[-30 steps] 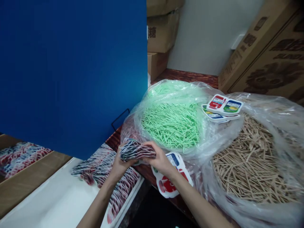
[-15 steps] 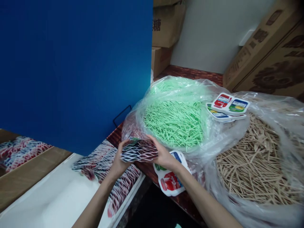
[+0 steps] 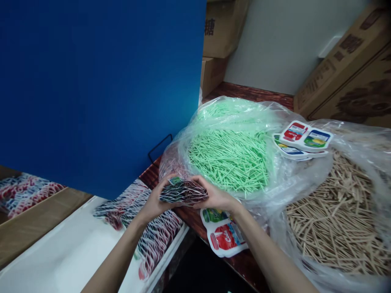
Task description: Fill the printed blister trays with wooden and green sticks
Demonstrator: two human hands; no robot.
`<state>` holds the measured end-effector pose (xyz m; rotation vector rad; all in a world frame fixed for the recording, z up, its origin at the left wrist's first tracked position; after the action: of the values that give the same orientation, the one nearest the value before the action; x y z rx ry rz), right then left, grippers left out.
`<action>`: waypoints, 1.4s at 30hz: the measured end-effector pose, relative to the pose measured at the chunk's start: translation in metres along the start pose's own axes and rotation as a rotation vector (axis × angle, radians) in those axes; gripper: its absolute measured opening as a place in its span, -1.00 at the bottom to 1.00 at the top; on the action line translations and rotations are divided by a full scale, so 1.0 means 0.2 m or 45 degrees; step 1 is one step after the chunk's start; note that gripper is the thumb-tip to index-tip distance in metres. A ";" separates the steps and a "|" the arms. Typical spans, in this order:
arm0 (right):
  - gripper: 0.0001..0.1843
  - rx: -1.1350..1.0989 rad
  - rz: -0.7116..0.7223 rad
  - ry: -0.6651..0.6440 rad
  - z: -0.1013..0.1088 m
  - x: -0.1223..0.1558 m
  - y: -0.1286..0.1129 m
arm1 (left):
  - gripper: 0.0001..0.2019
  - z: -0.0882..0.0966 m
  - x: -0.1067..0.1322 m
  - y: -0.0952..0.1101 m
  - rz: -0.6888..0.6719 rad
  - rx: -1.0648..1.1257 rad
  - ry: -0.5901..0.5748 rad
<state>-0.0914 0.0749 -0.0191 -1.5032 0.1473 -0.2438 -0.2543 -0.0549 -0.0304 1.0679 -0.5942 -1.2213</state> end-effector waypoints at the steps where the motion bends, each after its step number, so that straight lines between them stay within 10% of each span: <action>1: -0.22 -0.023 0.005 0.006 0.00 0.00 0.01 | -0.41 -0.01 0.00 -0.01 0.023 0.015 0.019; 9: -0.37 0.008 0.156 0.456 -0.04 0.00 -0.04 | -0.09 -0.05 0.02 -0.04 0.144 0.174 0.369; 25: -0.45 0.263 0.107 0.506 -0.06 -0.03 0.11 | -0.35 -0.07 0.00 -0.11 0.161 0.234 0.249; 31: -0.55 0.445 0.152 0.507 -0.16 -0.07 -0.08 | -0.43 0.10 -0.02 0.01 0.161 0.370 0.112; 36: -0.47 0.456 0.172 0.280 -0.48 -0.10 -0.20 | -0.42 0.41 0.23 0.08 0.303 0.274 0.167; 42: -0.25 0.480 0.020 -0.291 -0.91 -0.06 0.02 | -0.54 0.56 0.85 -0.15 0.834 0.186 0.132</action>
<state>-0.1483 -0.0986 -0.0349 -1.1443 -0.0681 -0.0791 -0.3133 -0.2519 -0.0374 0.9410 -0.8759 -0.5554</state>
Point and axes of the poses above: each hand's wrist, its own x-axis away from the middle knuckle, its own z-axis out of the back of the hand, y = z × x, the point moved 3 cm from there along -x, towards the middle knuckle
